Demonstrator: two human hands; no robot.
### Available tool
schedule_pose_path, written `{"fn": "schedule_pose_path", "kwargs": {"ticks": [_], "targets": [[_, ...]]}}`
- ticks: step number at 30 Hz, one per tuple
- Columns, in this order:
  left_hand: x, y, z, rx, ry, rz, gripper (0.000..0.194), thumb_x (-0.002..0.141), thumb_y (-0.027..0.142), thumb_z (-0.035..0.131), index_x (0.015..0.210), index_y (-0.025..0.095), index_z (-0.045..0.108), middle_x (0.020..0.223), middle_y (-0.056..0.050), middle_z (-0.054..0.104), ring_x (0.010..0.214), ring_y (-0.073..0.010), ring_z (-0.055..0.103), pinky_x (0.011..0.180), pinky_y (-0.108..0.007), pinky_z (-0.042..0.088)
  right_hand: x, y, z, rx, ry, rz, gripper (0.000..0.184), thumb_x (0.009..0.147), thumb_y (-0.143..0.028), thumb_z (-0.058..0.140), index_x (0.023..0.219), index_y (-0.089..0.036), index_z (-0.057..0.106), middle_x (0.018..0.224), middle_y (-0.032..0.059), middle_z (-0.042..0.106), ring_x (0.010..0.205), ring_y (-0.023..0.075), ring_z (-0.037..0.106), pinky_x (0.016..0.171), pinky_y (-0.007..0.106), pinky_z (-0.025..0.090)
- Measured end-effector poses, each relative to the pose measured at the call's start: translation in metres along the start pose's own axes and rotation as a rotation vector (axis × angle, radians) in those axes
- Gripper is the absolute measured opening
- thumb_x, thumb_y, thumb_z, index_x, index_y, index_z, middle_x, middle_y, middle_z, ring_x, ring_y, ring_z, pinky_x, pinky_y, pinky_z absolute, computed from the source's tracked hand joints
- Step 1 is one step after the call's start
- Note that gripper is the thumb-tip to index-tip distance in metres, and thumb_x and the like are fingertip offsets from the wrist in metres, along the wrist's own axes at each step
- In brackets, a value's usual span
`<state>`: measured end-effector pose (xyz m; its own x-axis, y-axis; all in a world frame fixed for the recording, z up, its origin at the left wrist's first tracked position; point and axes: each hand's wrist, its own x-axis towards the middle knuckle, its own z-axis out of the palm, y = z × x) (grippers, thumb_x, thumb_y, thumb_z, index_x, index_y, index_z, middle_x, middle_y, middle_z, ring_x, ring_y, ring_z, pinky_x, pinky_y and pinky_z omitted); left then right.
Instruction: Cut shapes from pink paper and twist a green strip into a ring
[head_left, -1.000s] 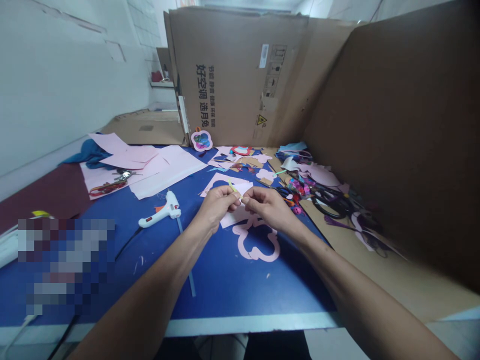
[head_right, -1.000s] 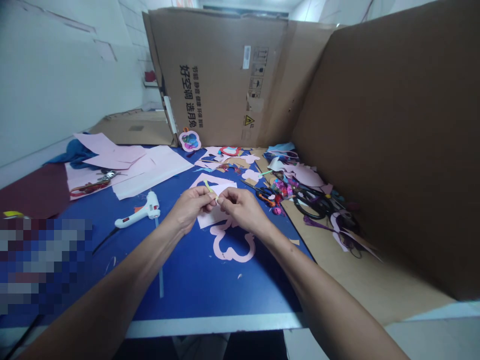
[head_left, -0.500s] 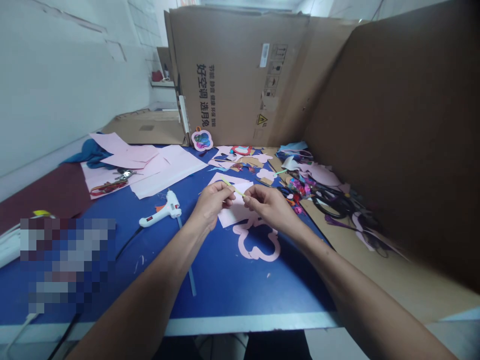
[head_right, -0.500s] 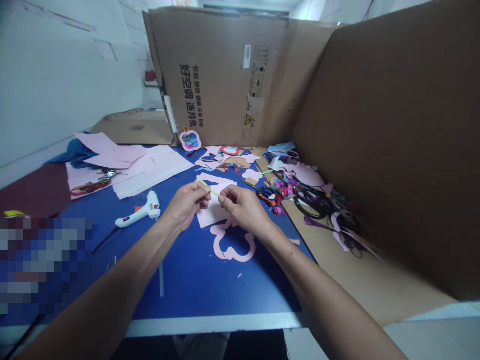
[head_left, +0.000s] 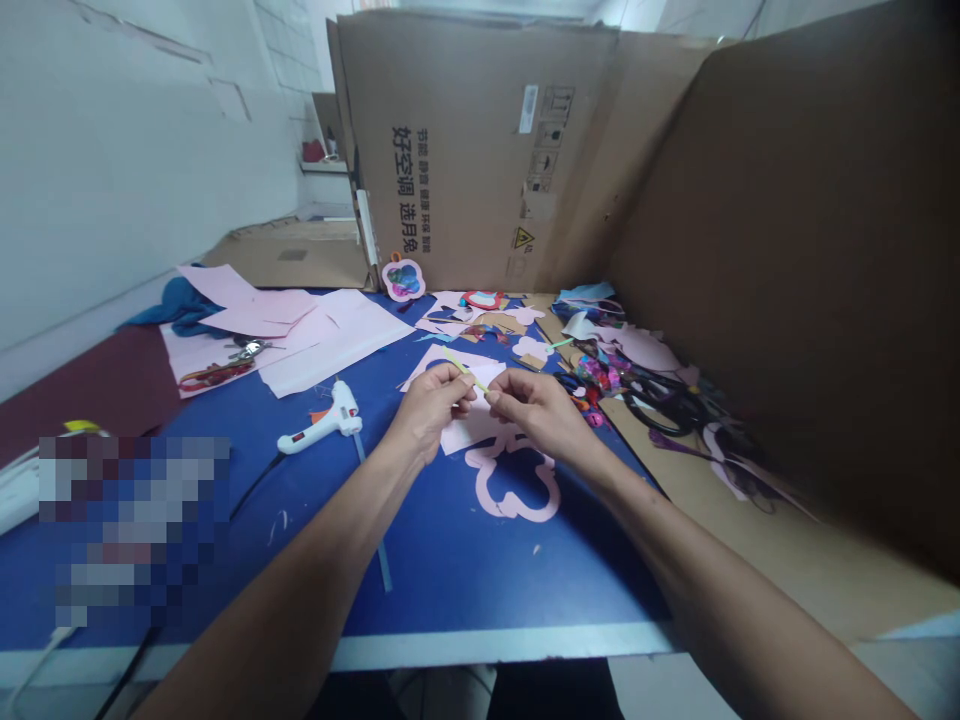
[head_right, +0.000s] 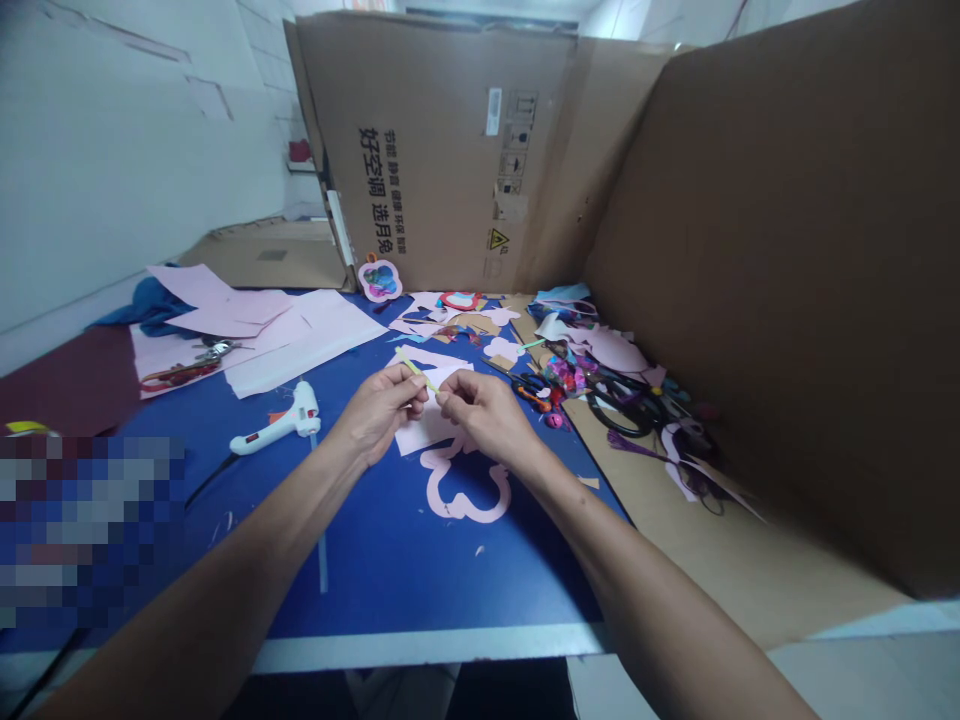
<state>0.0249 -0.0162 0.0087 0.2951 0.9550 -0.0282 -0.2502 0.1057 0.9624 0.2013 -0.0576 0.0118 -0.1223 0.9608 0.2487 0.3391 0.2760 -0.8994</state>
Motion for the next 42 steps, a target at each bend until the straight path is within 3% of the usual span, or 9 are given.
{"fn": "schedule_pose_path", "kwargs": {"ticks": [6,11,17,27,37,42], "targets": [[-0.0043,0.0028,0.0023,0.039,-0.058,-0.054,0.023,0.074,0.033,0.081,0.069,0.019,0.064,0.07,-0.002,0.066,0.059,-0.0111,0.054,0.061,-0.026,0.04,-0.0001,0.0003,-0.0002,-0.027,0.02,-0.012,0.026,0.092,-0.043,0.066,0.081,-0.02,0.065,0.07,-0.0001,0.063,0.064,0.0154,0.054,0.062,0.03,0.041],[-0.0003,0.0,-0.0006,0.032,0.008,-0.003,0.02,0.076,0.028,0.078,0.068,0.018,0.063,0.067,-0.001,0.063,0.057,-0.0101,0.051,0.06,-0.026,0.038,-0.0002,0.0012,-0.0008,-0.088,0.04,-0.045,0.022,0.094,-0.04,0.066,0.085,-0.02,0.066,0.077,0.0018,0.068,0.068,0.0164,0.057,0.064,0.03,0.043],[0.0003,0.0014,-0.001,-0.079,-0.068,-0.011,0.02,0.072,0.024,0.078,0.066,0.019,0.06,0.062,0.002,0.056,0.055,-0.0091,0.046,0.059,-0.025,0.036,0.0017,0.0049,-0.0027,0.088,0.01,0.003,0.025,0.092,-0.044,0.069,0.084,-0.02,0.064,0.073,0.0009,0.066,0.065,0.0151,0.056,0.064,0.029,0.045],[-0.0027,0.0014,0.0033,0.014,-0.066,-0.01,0.022,0.078,0.033,0.078,0.069,0.019,0.063,0.069,-0.001,0.063,0.059,-0.0105,0.052,0.062,-0.027,0.04,0.0006,-0.0026,-0.0017,0.055,0.027,-0.005,0.027,0.091,-0.045,0.068,0.082,-0.02,0.063,0.072,0.0005,0.063,0.066,0.0149,0.054,0.063,0.029,0.043],[-0.0051,0.0007,0.005,-0.044,-0.193,-0.024,0.025,0.076,0.032,0.079,0.069,0.019,0.06,0.064,0.002,0.056,0.057,-0.0093,0.048,0.059,-0.025,0.038,0.0012,-0.0021,-0.0035,0.085,-0.033,-0.038,0.028,0.092,-0.046,0.067,0.082,-0.02,0.064,0.073,0.0004,0.062,0.068,0.0152,0.054,0.064,0.029,0.044],[-0.0063,0.0006,0.0065,0.074,-0.132,0.027,0.025,0.08,0.037,0.079,0.074,0.019,0.062,0.069,0.0,0.062,0.059,-0.0107,0.051,0.061,-0.026,0.039,0.0006,-0.001,-0.0053,0.028,0.014,-0.043,0.027,0.093,-0.044,0.067,0.082,-0.02,0.064,0.071,-0.0011,0.059,0.065,0.014,0.05,0.062,0.028,0.04]]}}
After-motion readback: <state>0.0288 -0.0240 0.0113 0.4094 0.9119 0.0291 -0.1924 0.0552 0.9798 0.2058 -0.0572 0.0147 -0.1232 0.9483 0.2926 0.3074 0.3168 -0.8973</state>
